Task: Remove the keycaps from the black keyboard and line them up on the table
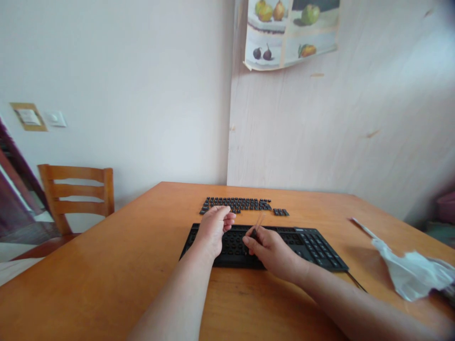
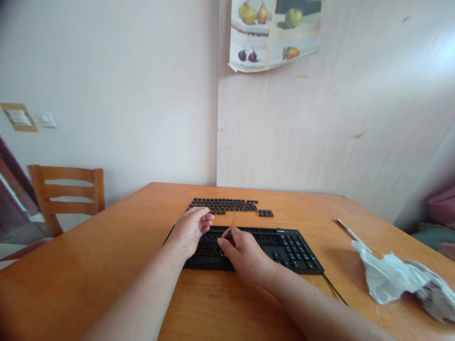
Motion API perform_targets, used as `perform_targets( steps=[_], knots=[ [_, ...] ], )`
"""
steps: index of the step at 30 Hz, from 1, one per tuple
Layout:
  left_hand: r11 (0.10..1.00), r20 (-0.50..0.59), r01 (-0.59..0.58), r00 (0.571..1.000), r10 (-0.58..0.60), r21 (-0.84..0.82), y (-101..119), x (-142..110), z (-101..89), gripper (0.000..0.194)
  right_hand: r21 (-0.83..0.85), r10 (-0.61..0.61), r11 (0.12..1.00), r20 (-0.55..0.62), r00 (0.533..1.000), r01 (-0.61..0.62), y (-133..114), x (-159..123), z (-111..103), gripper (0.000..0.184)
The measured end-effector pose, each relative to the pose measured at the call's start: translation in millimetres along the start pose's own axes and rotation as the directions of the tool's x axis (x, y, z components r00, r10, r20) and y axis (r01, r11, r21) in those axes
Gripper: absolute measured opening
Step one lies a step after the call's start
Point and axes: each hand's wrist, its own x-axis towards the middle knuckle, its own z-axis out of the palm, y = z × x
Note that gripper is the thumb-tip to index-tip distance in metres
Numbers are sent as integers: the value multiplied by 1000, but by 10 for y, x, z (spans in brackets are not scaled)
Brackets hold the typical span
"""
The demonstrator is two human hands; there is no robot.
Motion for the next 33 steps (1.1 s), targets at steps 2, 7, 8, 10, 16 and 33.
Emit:
perform_targets(
  steps=[2, 7, 8, 10, 16, 33],
  knots=[
    [997, 57, 26, 998, -29, 67, -27, -8, -3, 21, 52, 25, 998, -6, 1000, -25, 15, -13, 15, 22],
    [976, 134, 54, 987, -83, 210, -71, -20, -28, 22, 149, 79, 986, -29, 996, -74, 12, -59, 51, 25],
    [973, 141, 50, 987, -84, 224, -72, -21, -31, 22, 161, 90, 983, -33, 995, -83, 10, -65, 58, 25],
    [970, 149, 48, 985, -85, 238, -68, -23, -37, 22, 186, 102, 978, -46, 994, -92, 17, -67, 63, 27],
    [956, 177, 42, 979, -97, 291, -66, -25, -42, 23, 352, 184, 931, -209, 960, -102, 129, -7, 5, 36],
    [937, 355, -139, 935, 17, 321, -75, -110, 30, 23, 12, -106, 993, -343, 933, 117, 41, -93, 10, 21]
  ],
)
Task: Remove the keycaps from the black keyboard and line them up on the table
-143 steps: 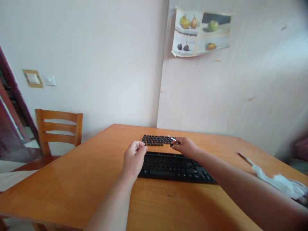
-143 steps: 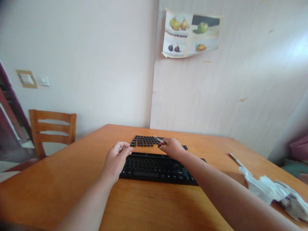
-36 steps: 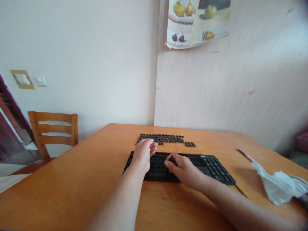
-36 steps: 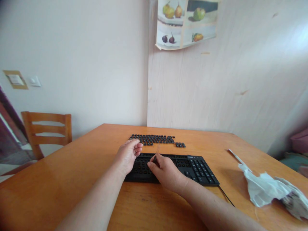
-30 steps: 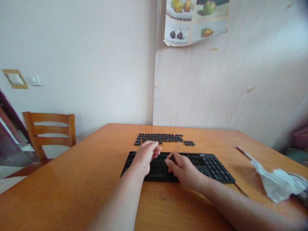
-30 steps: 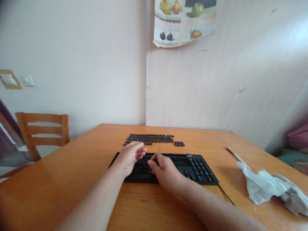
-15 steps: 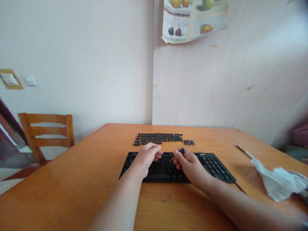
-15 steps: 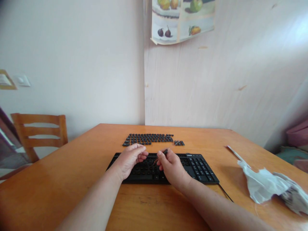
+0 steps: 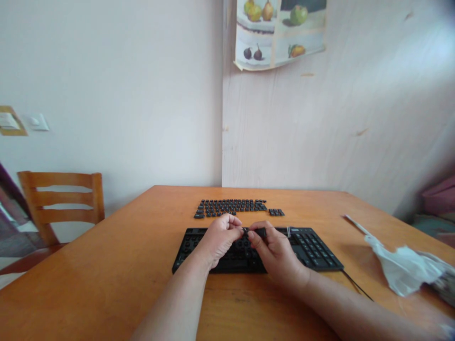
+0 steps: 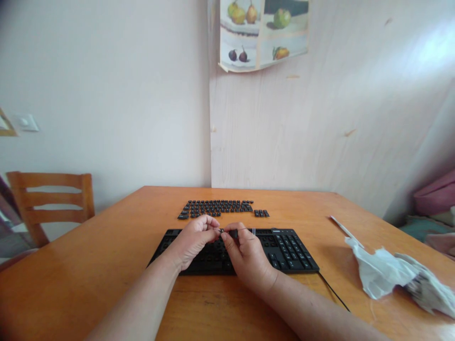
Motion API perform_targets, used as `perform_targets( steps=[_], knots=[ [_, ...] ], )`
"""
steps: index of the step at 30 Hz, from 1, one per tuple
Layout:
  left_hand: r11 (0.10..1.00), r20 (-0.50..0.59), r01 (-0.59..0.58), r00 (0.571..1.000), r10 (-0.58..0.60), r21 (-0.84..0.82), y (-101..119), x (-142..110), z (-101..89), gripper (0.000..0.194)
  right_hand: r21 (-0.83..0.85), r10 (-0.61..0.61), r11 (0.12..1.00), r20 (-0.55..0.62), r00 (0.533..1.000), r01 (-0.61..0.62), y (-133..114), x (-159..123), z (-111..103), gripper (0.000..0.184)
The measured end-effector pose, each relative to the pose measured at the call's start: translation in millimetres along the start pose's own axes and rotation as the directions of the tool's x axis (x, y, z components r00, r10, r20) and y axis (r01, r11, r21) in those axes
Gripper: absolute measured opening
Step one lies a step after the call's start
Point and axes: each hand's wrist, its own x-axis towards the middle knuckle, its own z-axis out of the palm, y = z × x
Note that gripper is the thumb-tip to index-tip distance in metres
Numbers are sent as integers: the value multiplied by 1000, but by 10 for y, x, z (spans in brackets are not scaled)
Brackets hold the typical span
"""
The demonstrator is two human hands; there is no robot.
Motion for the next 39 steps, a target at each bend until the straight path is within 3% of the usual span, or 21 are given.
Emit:
perform_targets(
  steps=[8, 11, 14, 18, 24, 35, 39],
  knots=[
    [999, -55, -38, 998, 39, 19, -34, 31, -16, 19, -203, -154, 970, -84, 984, 135, -35, 103, -147, 19],
    [1000, -41, -20, 999, 20, -2, -32, 33, -13, 21, -200, -116, 974, -19, 993, 110, -57, 148, -197, 23],
    [1000, -21, -12, 1000, 12, -20, -24, 34, -11, 22, -183, -118, 973, 135, 984, 141, -70, 179, -198, 21],
    [999, 3, -1, 1000, 1, -54, 18, 26, -1, 22, -278, -96, 946, 246, 964, 165, -59, 216, -168, 12],
    [996, 1, 20, 1000, -20, -85, 73, 7, 24, 21, -401, -57, 902, 254, 966, 159, -64, 273, -178, 10],
    [1000, 1, 11, 1000, -11, -26, -34, 44, 1, 25, -423, -26, 887, 350, 936, 183, -83, 395, -196, 12],
    [996, -145, -8, 989, -5, -85, -25, 97, -68, 21, -424, 33, 899, 322, 946, 113, 50, 567, -215, 12]
  ],
)
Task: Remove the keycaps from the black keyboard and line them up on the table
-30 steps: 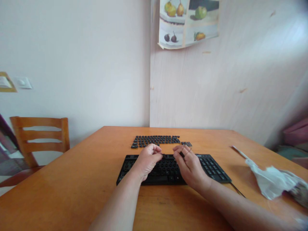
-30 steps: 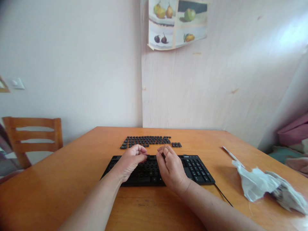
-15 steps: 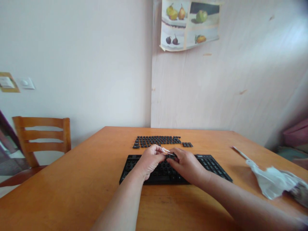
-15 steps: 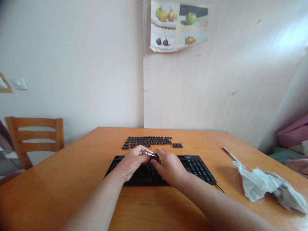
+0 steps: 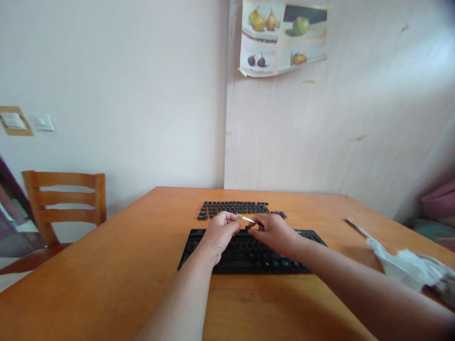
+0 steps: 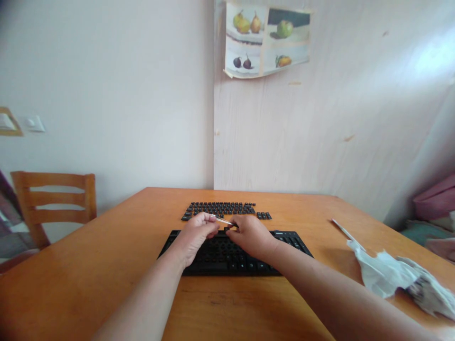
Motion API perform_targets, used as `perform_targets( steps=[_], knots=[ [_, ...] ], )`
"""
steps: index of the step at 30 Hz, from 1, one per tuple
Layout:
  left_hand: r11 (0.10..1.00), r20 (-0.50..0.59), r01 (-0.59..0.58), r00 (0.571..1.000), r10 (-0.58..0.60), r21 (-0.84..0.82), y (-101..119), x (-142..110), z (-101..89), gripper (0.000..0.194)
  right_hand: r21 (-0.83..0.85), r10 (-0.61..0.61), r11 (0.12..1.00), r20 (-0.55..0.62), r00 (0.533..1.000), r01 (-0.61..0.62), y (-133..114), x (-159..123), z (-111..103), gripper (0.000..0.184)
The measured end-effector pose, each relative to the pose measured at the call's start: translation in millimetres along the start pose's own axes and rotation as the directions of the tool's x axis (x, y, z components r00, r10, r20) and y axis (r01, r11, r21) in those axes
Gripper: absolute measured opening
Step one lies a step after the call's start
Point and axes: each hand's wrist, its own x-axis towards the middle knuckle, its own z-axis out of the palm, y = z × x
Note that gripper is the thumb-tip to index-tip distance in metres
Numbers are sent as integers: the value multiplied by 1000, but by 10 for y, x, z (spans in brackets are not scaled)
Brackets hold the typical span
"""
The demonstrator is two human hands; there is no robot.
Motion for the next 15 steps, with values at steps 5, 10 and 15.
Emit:
perform_targets(
  steps=[5, 10, 15],
  knots=[
    [992, -308, -37, 951, -1, -117, 36, 117, -180, 16, -6, 159, 987, 22, 987, -159, 288, 306, 62, 18],
    [981, -422, -39, 905, -46, -190, 62, 161, -282, 20, -121, 165, 980, 49, 985, -158, 475, 590, 208, 17],
    [983, -436, -28, 898, -55, -182, 66, 161, -289, 21, -144, 187, 973, 51, 981, -178, 559, 772, 345, 14]
  ],
)
